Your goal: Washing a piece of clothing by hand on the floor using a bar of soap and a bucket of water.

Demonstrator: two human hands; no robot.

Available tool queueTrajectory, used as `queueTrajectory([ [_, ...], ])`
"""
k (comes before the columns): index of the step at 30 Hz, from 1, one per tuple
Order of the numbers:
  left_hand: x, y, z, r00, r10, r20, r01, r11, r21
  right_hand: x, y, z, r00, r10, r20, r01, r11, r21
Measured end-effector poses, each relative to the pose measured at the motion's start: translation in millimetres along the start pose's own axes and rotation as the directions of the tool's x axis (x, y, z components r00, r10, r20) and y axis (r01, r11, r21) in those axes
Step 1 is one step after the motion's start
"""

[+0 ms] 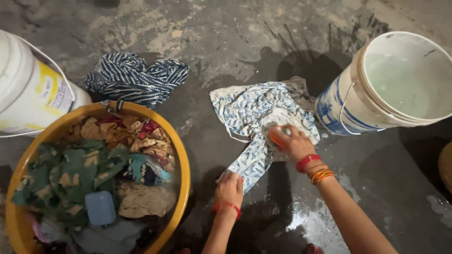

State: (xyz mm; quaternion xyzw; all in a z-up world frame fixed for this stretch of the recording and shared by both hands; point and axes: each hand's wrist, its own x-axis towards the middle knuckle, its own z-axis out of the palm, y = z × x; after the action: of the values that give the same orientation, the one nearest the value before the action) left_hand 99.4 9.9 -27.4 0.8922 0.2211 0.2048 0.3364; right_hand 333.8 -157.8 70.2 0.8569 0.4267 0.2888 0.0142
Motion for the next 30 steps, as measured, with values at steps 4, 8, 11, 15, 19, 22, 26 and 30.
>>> queueTrajectory([
  [4,-30,15,-43,0.976,-0.011,0.220,-0.052,0.959,0.279,10,-32,-36,0.876,0.109,0.469,-0.245,0.940,0.239],
  [8,-45,17,-58,0.994,-0.014,0.106,-0.016,0.960,0.280,17,-115,-114,0.786,0.114,0.607,-0.395,0.849,0.352],
  [11,-46,0,-54,0.971,-0.039,0.235,-0.040,0.945,0.325,-24,-155,-96,0.883,-0.161,0.440,-0.072,0.881,0.467],
  [15,-65,-15,-60,0.973,0.216,0.080,-0.230,0.902,0.365,-36,-139,-62,0.906,-0.272,0.325,0.043,0.821,0.570],
  [19,-52,-19,-52,0.980,0.144,0.137,-0.191,0.880,0.435,-4,-110,-29,0.860,-0.043,0.508,-0.085,0.970,0.226],
  [22,-65,-20,-50,0.981,0.153,0.118,-0.190,0.885,0.424,-39,-134,-25,0.814,0.049,0.579,-0.204,0.957,0.207],
  [26,-79,-32,-51,0.968,0.249,-0.004,-0.232,0.905,0.356,-52,-167,-68,0.867,-0.242,0.436,0.020,0.890,0.455],
  [30,-83,-21,-76,0.964,0.153,0.219,-0.228,0.900,0.372,-18,-132,-49,0.921,-0.308,0.236,0.135,0.824,0.550],
])
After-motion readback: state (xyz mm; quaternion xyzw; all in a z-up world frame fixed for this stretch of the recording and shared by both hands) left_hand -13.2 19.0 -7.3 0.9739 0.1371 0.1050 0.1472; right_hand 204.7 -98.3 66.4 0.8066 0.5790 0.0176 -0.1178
